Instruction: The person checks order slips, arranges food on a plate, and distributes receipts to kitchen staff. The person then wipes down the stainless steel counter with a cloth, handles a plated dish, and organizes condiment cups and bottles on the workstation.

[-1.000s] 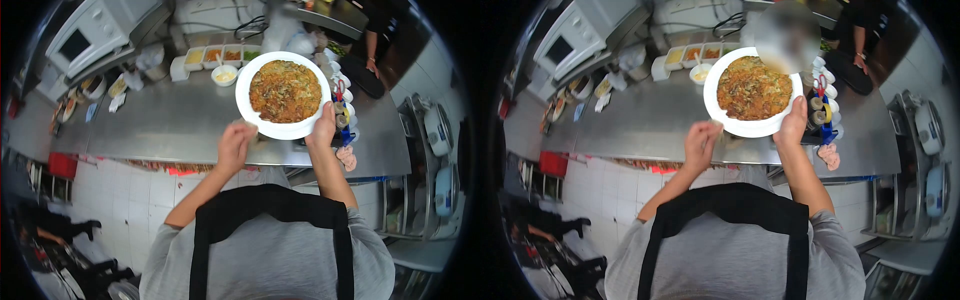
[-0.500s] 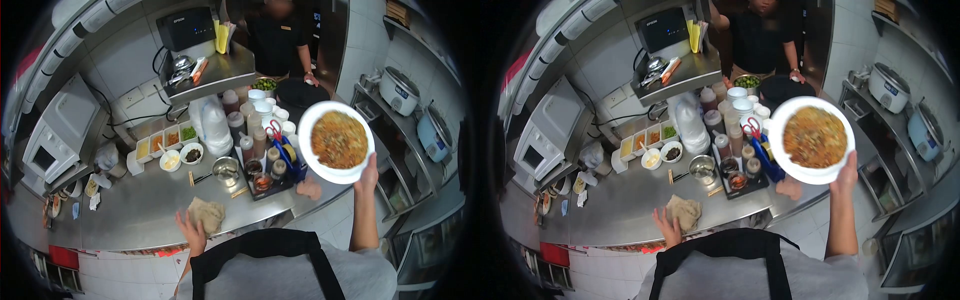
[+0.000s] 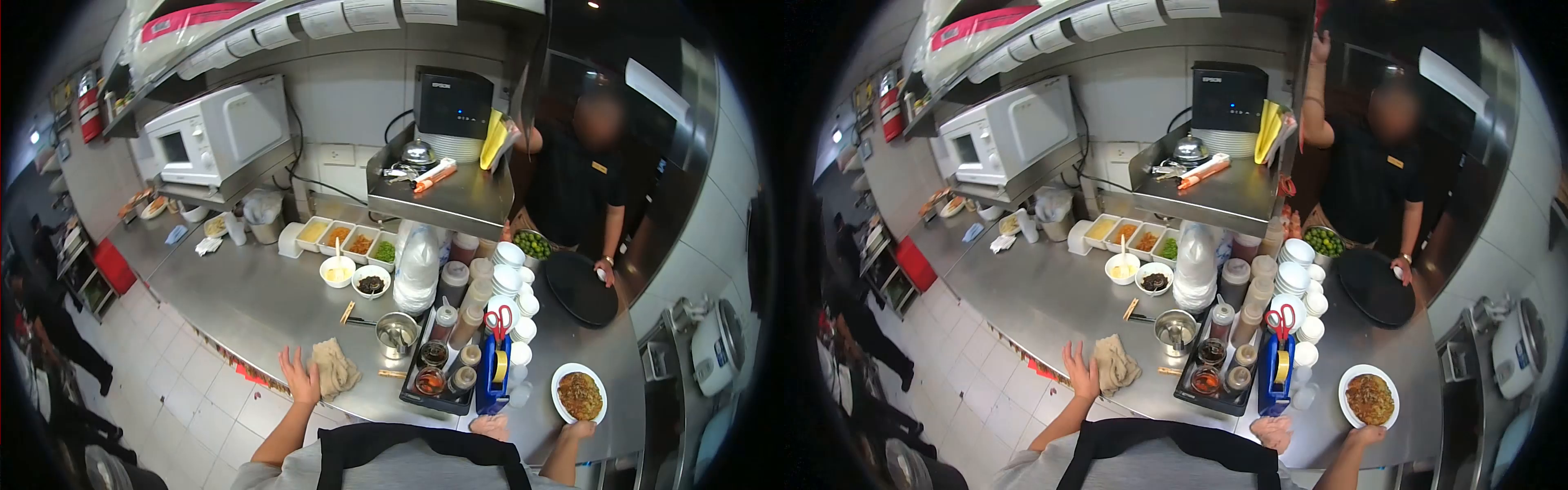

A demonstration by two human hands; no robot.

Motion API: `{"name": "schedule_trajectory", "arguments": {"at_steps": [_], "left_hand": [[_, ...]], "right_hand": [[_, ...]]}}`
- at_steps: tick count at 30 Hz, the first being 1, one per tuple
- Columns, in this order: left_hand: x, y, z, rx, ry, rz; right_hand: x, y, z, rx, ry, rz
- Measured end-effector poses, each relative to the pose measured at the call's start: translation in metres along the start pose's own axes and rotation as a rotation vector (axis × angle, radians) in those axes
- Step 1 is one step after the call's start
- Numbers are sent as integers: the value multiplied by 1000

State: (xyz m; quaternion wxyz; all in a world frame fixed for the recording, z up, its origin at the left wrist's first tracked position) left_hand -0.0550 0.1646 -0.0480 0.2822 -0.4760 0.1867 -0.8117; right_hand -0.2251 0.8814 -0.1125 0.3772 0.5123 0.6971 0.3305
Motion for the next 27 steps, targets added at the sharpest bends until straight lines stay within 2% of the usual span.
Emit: {"name": "schedule_trajectory", "arguments": {"at_steps": [4, 7, 8, 10, 11, 13, 14, 16, 18, 20, 21, 23, 25, 26, 27], "left_hand": [[0, -3, 0, 19, -26, 19], [-1, 2, -2, 22, -33, 16], [-1, 1, -1, 22, -32, 26], [1, -5, 0, 16, -27, 41], [2, -6, 1, 12, -24, 40], [3, -6, 2, -4, -13, 35], [3, -7, 2, -14, -12, 40], [3, -5, 3, -31, -4, 48], [3, -1, 4, -80, 19, 34], [5, 1, 8, -131, 42, 27], [6, 4, 9, -172, 60, 37], [9, 13, 12, -248, 99, 57], [14, 21, 16, -374, 162, 60], [16, 24, 21, -431, 215, 66], [20, 29, 23, -489, 267, 75]], "right_hand": [[13, -34, -63, -138, -198, -102], [13, -44, -94, -240, -114, -21], [8, -32, -103, -330, -102, -2], [-32, 27, -125, -300, -218, 144], [10, 4, -146, -74, -122, 203], [-10, 54, -207, -59, 88, 467], [-74, 112, -235, 220, 276, 145], [-214, 227, -268, 504, 740, 179], [-319, 287, -294, 594, 1123, 338], [-436, 337, -298, 499, 1403, 548], [-481, 347, -313, 485, 1641, 651], [-564, 359, -354, 417, 1791, 775], [-626, 363, -404, 297, 1781, 906], [-648, 360, -431, 179, 1755, 854], [-669, 351, -467, 296, 1749, 835]]}}
Point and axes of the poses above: each hand's wrist, its own x-axis towards the middle knuckle, its own z-axis out of the back of the hand, y = z × x, the point moved 3 cm from there along x, towards the middle knuckle, and after that the axes turned 12 degrees about -y, right-handed, at the moved point
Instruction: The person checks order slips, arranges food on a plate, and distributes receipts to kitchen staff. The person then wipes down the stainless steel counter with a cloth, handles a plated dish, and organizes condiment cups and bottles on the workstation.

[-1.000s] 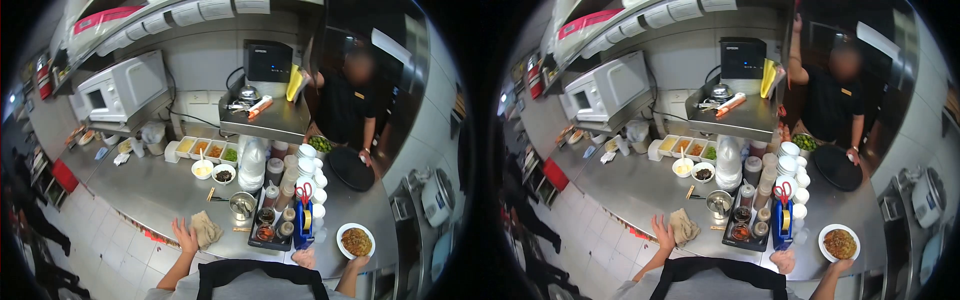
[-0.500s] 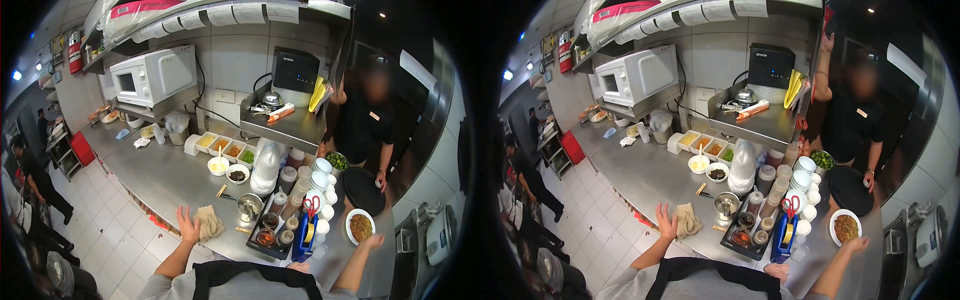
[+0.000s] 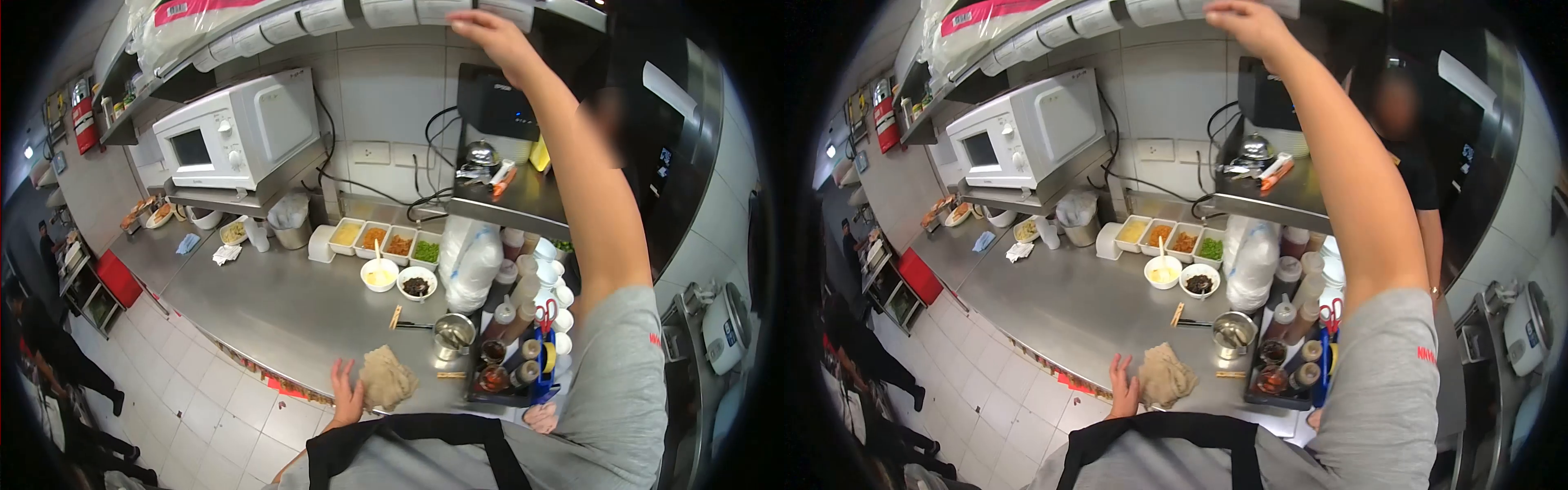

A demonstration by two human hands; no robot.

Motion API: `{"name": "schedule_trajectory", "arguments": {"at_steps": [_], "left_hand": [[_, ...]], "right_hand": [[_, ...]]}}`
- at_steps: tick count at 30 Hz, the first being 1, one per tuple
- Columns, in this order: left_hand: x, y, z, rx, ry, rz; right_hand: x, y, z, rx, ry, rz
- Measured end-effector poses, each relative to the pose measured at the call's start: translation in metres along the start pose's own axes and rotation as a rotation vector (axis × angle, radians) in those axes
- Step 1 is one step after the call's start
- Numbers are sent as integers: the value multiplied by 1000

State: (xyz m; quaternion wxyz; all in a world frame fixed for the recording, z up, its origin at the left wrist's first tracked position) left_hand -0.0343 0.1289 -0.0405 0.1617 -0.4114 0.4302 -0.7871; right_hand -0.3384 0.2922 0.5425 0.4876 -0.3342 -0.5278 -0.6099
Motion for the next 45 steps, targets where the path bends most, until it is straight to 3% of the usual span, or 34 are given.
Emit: {"name": "schedule_trajectory", "arguments": {"at_steps": [2, 3, 5, 6, 7, 8, 9, 11, 12, 13, 14, 15, 17, 18, 21, 23, 25, 26, 27, 29, 30, 31, 34, 36, 38, 42, 43, 45], "left_hand": [[10, 1, 14, -32, 79, -39], [17, 1, 23, -63, 134, -31], [38, -3, 39, -208, 260, 65], [48, 0, 43, -325, 321, 151], [58, -1, 47, -451, 335, 134], [67, -5, 50, -574, 337, 111], [78, -15, 55, -662, 303, 95], [99, -38, 62, -833, 226, 41], [104, -34, 59, -845, 200, 91], [109, -29, 54, -860, 175, 137], [114, -22, 50, -876, 151, 182], [115, -5, 43, -877, 202, 386], [128, 57, 36, -395, 303, 131], [138, 91, 34, -154, 353, 9], [216, 182, 57, 65, 111, 33], [296, 226, 97, 286, -166, 93], [383, 246, 145, 359, -418, 276], [425, 259, 172, 457, -488, 214], [456, 259, 193, 417, -688, 122], [510, 266, 227, 390, -832, 176], [531, 266, 241, 388, -866, 173], [549, 270, 250, 435, -861, 201], [582, 285, 265, 540, -836, 279], [587, 298, 263, 559, -812, 323], [579, 319, 254, 584, -749, 380], [548, 413, 240, 820, -403, 543], [541, 427, 235, 887, -296, 568], [521, 378, 225, 1028, -351, 441]], "right_hand": [[4, 18, -22, -45, -331, -179], [20, -16, -27, -4, -479, -42], [-10, 4, -41, 125, -609, 96], [-42, 23, -53, 132, -594, 105], [-66, 0, -60, 349, -459, 74], [-117, 33, -82, 182, -451, -10], [-166, 47, -108, 236, -341, -73], [-272, 44, -158, 386, -166, -433], [-329, 33, -187, 468, -135, -461], [-373, 26, -201, 164, 149, -567], [-421, 20, -226, 450, 124, -868], [-465, 7, -244, 410, 187, -820], [-506, 10, -255, 345, 339, -1042], [-512, 15, -254, 276, 367, -986], [-525, 15, -243, 53, 441, -800], [-544, 0, -229, -114, 474, -662], [-558, -7, -222, -200, 444, -582], [-563, -12, -220, -245, 426, -537], [-570, -16, -218, -219, 407, -579], [-585, -24, -216, -172, 362, -665], [-596, -29, -216, -45, 236, -872], [-608, -34, -217, 85, 105, -1072], [-633, -48, -213, 267, -10, -1375], [-630, -58, -212, 142, 68, -1182], [-564, -28, -235, -134, 197, -675], [-566, -28, -236, -318, 181, -689], [-592, -43, -227, -309, 258, -828], [-639, -66, -200, -288, 345, -1039]]}}
Point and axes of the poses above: each hand's wrist, its own x-axis towards the middle knuckle, its own z-axis out of the back of the hand, y = z × x, the point moved 3 cm from there along x, towards the middle knuckle, and after that the axes turned 12 degrees about -y, right-handed, at the moved point
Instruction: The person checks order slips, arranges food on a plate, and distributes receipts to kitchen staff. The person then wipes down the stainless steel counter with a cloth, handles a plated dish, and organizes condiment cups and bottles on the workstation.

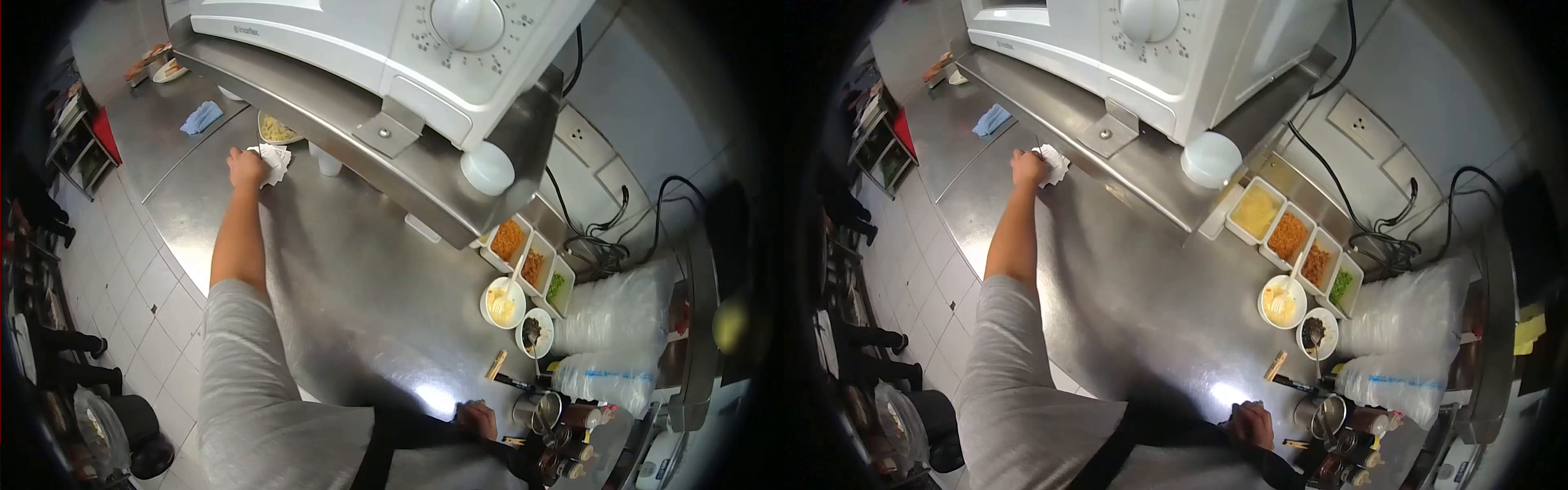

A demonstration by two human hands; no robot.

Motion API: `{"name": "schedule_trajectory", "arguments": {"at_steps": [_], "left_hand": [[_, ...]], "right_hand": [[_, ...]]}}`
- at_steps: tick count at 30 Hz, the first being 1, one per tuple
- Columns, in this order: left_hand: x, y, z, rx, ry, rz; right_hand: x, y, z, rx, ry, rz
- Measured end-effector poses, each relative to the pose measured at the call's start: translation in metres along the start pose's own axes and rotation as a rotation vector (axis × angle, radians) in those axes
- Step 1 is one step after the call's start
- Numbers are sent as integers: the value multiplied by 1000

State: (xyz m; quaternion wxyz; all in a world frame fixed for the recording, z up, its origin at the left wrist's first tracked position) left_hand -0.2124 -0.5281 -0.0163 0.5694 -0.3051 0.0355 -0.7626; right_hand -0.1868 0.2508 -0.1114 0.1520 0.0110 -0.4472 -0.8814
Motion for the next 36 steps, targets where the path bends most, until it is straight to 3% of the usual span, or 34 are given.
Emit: {"name": "schedule_trajectory", "arguments": {"at_steps": [1, 4, 6, 8, 11, 13, 20, 23, 26, 29, 36], "left_hand": [[-15, -9, 25, 47, -68, -47], [-38, -13, 52, 132, 82, -168], [-61, -7, 41, -9, 295, -389], [-110, -27, 47, -275, 294, -507], [-171, -82, 66, -375, 304, -421], [-182, -108, 63, -322, 180, -339], [-176, -137, 49, -313, 142, -102], [-207, -139, 77, -472, -275, -58], [-248, -159, 82, -582, -171, -487], [-281, -202, 94, -627, 34, -1054], [-275, -220, 66, -596, 215, -939]], "right_hand": [[-5, -13, 3, 13, 27, -67], [-2, 25, 1, 104, -68, -29], [1, 36, 2, 102, -86, 70], [0, 44, 3, 70, -78, 134], [6, 89, 12, -5, -111, 357], [5, 92, 11, -1, -109, 375], [4, 107, 24, 0, -77, 391], [2, 113, 26, 24, -79, 371], [2, 120, 27, 42, -91, 375], [-2, 124, 30, 59, -94, 333], [-4, 107, 27, 83, -71, 310]]}}
Point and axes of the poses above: each hand's wrist, its own x-axis towards the middle knuckle, its own z-axis out of the back of the hand, y = z × x, the point moved 3 cm from there along x, towards the middle knuckle, and after that the axes turned 12 degrees about -y, right-handed, at the moved point
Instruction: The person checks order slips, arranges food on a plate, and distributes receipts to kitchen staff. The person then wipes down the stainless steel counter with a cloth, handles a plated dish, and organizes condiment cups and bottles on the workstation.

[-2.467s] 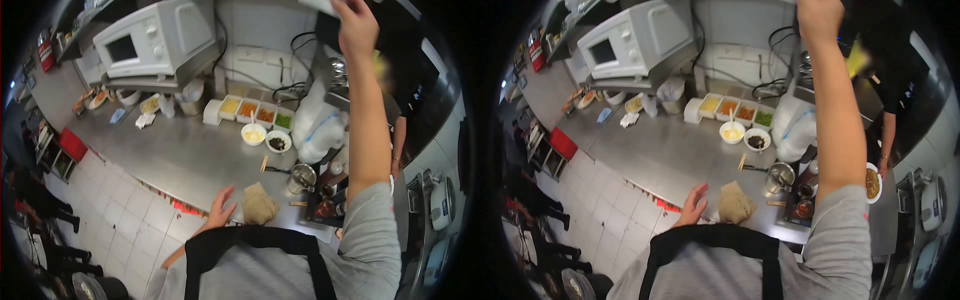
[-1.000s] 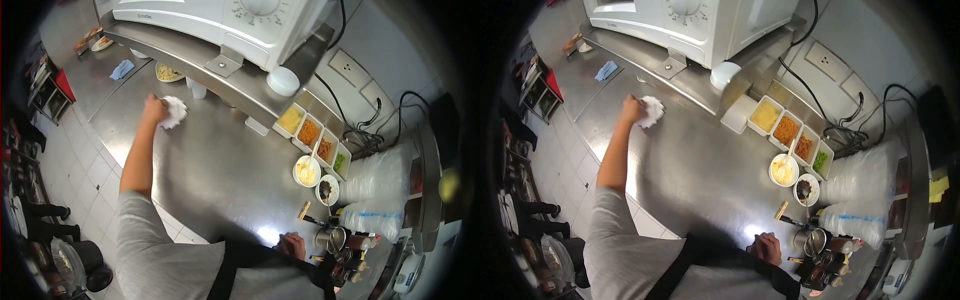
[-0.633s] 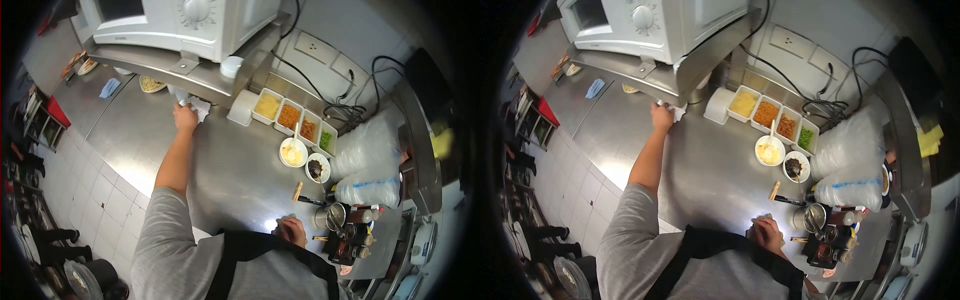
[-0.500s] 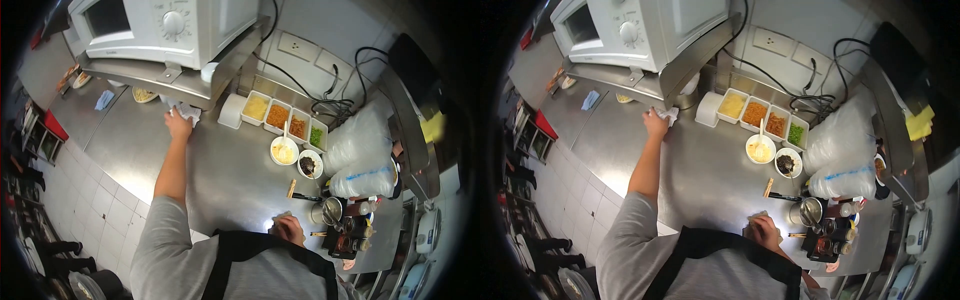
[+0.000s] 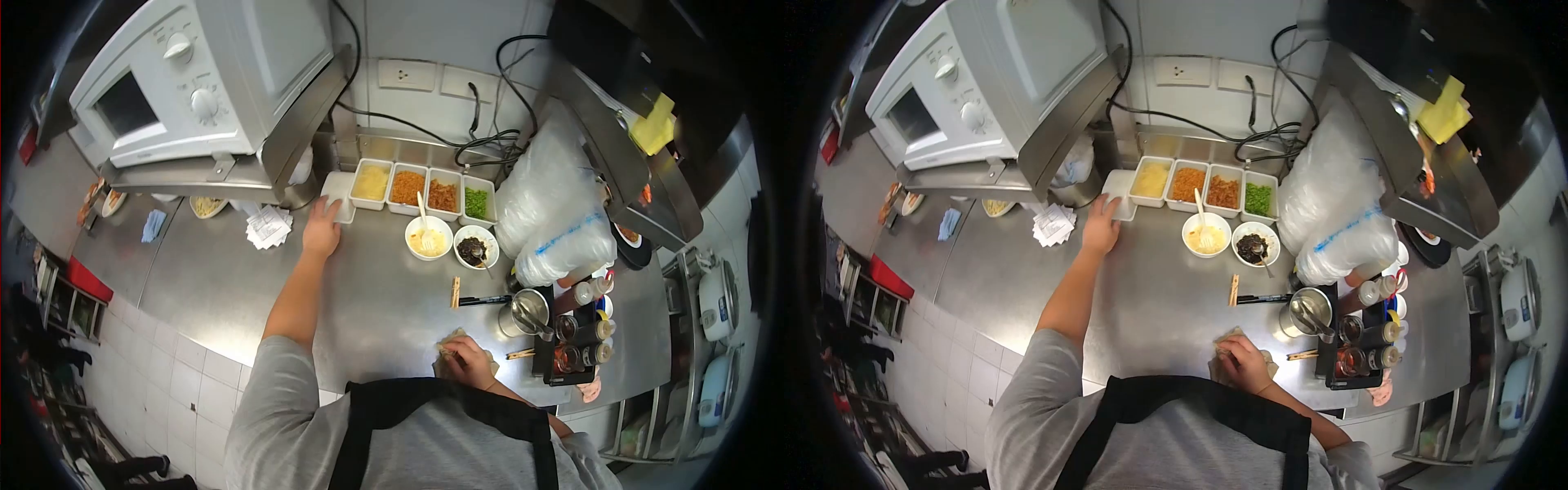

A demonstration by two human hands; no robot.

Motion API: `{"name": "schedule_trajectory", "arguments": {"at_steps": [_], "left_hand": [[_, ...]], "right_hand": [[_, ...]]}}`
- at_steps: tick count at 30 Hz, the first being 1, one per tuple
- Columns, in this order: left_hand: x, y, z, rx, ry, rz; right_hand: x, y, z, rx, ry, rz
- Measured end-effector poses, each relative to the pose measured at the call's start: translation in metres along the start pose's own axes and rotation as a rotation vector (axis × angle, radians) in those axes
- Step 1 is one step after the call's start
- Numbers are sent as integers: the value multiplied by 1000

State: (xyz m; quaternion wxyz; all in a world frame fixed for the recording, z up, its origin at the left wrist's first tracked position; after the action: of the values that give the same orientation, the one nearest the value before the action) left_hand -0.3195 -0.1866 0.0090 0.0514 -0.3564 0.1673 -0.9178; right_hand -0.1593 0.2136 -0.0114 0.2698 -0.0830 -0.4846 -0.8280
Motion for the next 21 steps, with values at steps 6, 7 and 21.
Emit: {"name": "schedule_trajectory", "arguments": {"at_steps": [6, 7, 21], "left_hand": [[-6, -1, -4, -46, -40, -23], [-5, -4, -2, -33, -23, -15], [-127, -102, 84, -69, -125, -53]], "right_hand": [[0, 0, 5, 9, -27, 72], [-2, -3, 4, 18, -42, 88], [24, 60, 110, -172, -754, 345]]}}
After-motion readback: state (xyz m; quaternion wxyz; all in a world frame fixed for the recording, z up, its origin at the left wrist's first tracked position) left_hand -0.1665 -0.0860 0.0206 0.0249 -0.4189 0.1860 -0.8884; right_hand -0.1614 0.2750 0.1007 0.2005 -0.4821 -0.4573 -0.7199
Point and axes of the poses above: each hand's wrist, its own x-axis towards the middle knuckle, its own z-axis out of the back of the hand, y = z × x, the point moved 3 cm from there along x, towards the middle knuckle, and after that the axes turned 12 degrees about -y, right-handed, at the moved point
